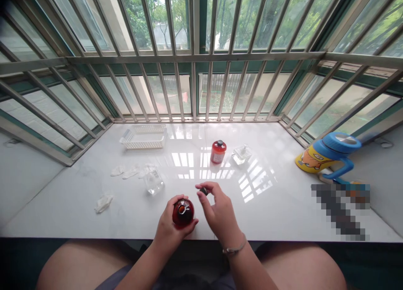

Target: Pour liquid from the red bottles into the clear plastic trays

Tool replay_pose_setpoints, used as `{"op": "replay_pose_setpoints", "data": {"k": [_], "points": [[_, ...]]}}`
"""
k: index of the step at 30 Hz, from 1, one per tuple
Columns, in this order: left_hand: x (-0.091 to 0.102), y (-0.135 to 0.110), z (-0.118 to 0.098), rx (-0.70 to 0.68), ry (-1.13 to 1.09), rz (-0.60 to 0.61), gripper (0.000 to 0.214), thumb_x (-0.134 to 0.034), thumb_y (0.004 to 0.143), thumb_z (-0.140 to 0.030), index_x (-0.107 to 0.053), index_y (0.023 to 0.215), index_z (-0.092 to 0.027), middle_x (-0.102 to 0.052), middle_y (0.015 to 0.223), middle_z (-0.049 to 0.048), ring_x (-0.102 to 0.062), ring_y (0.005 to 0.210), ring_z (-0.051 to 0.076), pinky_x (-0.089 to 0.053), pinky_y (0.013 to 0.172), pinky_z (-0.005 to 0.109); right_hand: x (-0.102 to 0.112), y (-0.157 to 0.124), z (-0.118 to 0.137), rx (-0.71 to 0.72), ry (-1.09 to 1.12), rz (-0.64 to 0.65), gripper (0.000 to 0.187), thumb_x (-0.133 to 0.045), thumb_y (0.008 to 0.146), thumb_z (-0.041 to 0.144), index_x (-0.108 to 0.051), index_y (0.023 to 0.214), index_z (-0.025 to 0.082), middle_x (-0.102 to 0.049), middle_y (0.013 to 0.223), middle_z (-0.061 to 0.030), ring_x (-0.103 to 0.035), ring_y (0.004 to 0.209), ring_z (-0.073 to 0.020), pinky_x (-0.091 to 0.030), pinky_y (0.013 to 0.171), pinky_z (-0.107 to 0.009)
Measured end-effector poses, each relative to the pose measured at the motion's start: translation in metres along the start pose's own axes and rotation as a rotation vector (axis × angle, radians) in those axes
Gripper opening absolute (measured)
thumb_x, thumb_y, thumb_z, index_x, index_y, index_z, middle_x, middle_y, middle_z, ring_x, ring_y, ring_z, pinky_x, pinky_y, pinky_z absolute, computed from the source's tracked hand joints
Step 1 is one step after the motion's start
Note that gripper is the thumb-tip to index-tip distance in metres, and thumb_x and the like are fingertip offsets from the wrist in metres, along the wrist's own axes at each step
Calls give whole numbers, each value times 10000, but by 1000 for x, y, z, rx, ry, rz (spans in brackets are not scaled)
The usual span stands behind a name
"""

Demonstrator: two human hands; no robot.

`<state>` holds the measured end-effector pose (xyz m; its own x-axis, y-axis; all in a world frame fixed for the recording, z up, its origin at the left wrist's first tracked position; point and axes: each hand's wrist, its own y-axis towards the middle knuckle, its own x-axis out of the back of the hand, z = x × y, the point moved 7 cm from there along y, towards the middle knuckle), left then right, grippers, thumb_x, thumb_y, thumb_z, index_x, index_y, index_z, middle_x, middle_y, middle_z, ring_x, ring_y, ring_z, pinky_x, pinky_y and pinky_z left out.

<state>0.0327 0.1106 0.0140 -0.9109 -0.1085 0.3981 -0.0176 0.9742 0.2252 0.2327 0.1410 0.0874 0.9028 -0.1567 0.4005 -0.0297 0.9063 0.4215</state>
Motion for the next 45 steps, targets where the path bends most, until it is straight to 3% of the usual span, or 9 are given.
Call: {"op": "replay_pose_setpoints", "data": {"k": [5, 9, 12, 17, 21, 26, 32, 37, 45], "points": [[1, -2, 5, -69, 68, 32, 941, -994, 714, -595, -536, 1474, -282, -704, 1413, 147, -718, 1306, 381, -593, 1131, 574, 41, -3, -80, -229, -323, -50, 338, -599, 1063, 575, -687, 1137, 257, -783, 981, -43, -739, 797, -228, -590, 745, -362], [12, -2, -4, -309, 124, 38, 1323, -790, 611, -941, -369, 1666, -263, -563, 1581, 244, -600, 1453, 472, -542, 1180, 647, 71, -10, -128, -195, -552, -66, 351, -561, 1043, 537, -695, 1117, 222, -745, 1076, -91, -719, 855, -248, -583, 812, -401], [36, 0, -13, -415, 175, -72, 1172, -589, 802, -962, -344, 1698, -247, -506, 1634, 250, -530, 1522, 463, -479, 1238, 654, 89, -14, -155, -186, -721, -54, 336, -511, 1042, 485, -693, 1130, 218, -722, 1153, -120, -726, 980, -282, -575, 816, -405], [94, 20, -4, -233, 292, -435, 740, -726, 1015, -515, -425, 1641, -258, -534, 1627, 181, -514, 1547, 377, -435, 1295, 594, 111, -15, -179, -199, -842, -75, 344, -481, 1021, 453, -700, 1115, 206, -742, 1097, -154, -710, 999, -339, -565, 874, -475], [115, 51, 36, 92, 295, -397, 840, -834, 900, -523, -477, 1611, -252, -531, 1659, 165, -483, 1573, 400, -394, 1326, 599, 111, -13, -171, -166, -839, -119, 373, -501, 1020, 476, -694, 1138, 179, -746, 1125, -192, -682, 1120, -384, -519, 1043, -566], [116, 79, 69, 233, 232, -256, 706, -792, 920, -526, -579, 1546, -281, -575, 1649, 140, -517, 1557, 396, -429, 1295, 577, 78, -16, -108, 11, -522, -187, 342, -532, 1089, 497, -694, 1221, 226, -739, 1293, -164, -663, 1281, -364, -503, 1136, -579], [109, 92, 68, 141, 218, -213, 435, -585, 1031, -510, -685, 1387, -281, -676, 1536, 88, -587, 1487, 321, -413, 1305, 511, -2, -33, -35, 89, 7, 164, 729, -630, 1007, 731, -512, 1567, 281, -582, 1611, -159, -576, 1490, -361, -513, 1219, -549], [94, 83, 59, 109, 170, -108, 410, -621, 1017, -537, -721, 1311, -269, -704, 1505, 95, -619, 1452, 319, -427, 1286, 507, -52, -40, -18, -27, 175, 369, 1159, -980, 727, 633, -376, 1662, 309, -477, 1712, -161, -484, 1582, -372, -438, 1302, -563], [74, 65, 42, 70, 136, -45, 398, -636, 1027, -500, -733, 1339, -273, -721, 1490, 98, -648, 1431, 319, -469, 1254, 515, -84, -44, -22, -170, 177, 344, 864, -980, 743, 319, -531, 1481, 300, -670, 1485, -109, -674, 1381, -332, -535, 1212, -533]]}}
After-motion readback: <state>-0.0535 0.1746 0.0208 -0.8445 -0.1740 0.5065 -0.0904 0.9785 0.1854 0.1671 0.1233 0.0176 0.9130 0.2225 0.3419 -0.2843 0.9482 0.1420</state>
